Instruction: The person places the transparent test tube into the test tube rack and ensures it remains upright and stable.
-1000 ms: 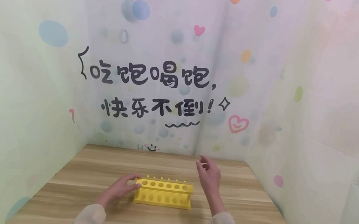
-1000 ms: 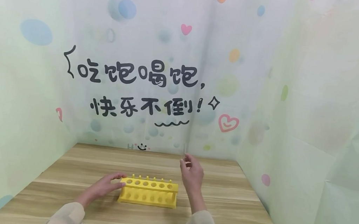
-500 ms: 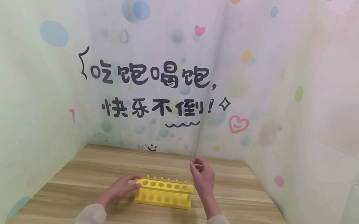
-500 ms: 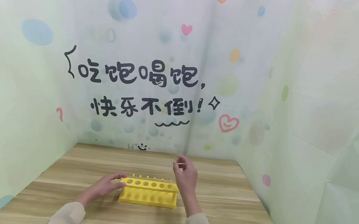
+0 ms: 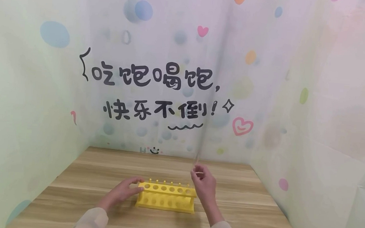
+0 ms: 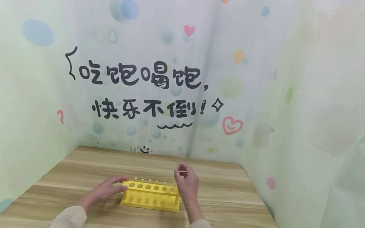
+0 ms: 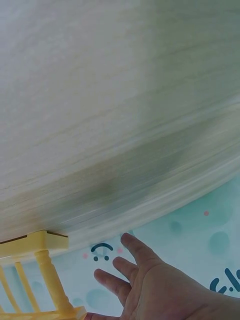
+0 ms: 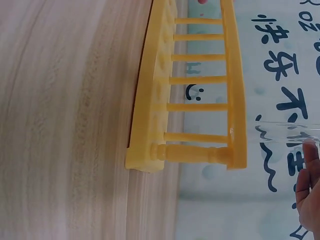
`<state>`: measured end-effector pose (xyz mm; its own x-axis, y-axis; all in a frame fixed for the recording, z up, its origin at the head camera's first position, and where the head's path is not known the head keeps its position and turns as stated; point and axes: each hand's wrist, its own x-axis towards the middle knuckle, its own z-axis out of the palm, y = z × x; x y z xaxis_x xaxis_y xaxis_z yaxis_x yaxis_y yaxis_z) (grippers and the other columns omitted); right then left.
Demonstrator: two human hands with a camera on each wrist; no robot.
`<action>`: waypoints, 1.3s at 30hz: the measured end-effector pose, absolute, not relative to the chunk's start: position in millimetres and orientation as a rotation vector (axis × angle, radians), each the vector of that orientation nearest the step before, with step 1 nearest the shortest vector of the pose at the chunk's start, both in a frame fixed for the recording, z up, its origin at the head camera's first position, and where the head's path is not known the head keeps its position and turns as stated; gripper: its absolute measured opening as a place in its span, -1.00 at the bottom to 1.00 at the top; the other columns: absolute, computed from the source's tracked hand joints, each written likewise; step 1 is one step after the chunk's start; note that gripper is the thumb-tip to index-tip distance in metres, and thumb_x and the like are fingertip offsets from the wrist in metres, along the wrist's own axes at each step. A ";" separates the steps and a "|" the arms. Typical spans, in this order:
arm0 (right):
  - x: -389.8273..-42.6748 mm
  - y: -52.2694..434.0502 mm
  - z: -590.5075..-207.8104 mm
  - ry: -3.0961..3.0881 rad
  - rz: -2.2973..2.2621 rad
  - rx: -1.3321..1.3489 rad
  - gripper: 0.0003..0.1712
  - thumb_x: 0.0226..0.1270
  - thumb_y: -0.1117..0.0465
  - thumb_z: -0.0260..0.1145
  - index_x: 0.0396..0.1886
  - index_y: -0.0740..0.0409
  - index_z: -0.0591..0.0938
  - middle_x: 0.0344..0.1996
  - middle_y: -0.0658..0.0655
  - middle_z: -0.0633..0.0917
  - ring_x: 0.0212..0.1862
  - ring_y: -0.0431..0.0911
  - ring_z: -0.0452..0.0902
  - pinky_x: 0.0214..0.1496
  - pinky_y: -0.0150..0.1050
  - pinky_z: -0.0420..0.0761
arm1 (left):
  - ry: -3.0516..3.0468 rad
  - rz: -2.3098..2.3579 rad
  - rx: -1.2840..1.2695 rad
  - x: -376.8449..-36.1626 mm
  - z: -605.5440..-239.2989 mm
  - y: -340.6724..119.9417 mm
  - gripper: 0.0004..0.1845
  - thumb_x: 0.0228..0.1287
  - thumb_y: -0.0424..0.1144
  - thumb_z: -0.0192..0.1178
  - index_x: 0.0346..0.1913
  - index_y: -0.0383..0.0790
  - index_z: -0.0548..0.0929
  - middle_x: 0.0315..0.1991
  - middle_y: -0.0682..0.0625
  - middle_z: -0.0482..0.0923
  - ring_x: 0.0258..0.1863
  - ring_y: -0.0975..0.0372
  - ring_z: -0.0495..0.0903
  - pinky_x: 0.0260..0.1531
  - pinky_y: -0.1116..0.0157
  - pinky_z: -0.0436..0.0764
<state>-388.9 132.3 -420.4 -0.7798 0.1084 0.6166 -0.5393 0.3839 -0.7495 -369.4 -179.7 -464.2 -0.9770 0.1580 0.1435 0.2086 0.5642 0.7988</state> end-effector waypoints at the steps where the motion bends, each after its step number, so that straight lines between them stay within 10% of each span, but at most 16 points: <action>1: -388.7 132.2 -421.0 -2.061 1.427 0.372 -0.76 0.24 0.34 0.41 -0.09 0.12 0.65 -0.27 0.03 0.71 -0.27 -0.12 0.68 -0.24 -0.35 0.68 | -2.728 -1.406 -0.321 -369.4 -464.3 -179.7 -0.56 0.37 -0.06 0.25 0.22 -0.16 0.57 0.32 -0.22 0.43 0.32 -0.21 0.32 0.24 -0.31 0.27; 39: -388.9 137.6 -452.7 -2.292 1.445 0.362 -0.80 0.17 0.33 0.42 -0.22 0.16 0.59 -0.32 0.07 0.69 -0.30 -0.11 0.66 -0.34 -0.34 0.69 | -2.717 -1.436 -0.326 -374.0 -468.2 -181.3 -0.54 0.35 -0.04 0.27 0.21 -0.20 0.57 0.26 -0.30 0.45 0.30 -0.27 0.33 0.21 -0.33 0.30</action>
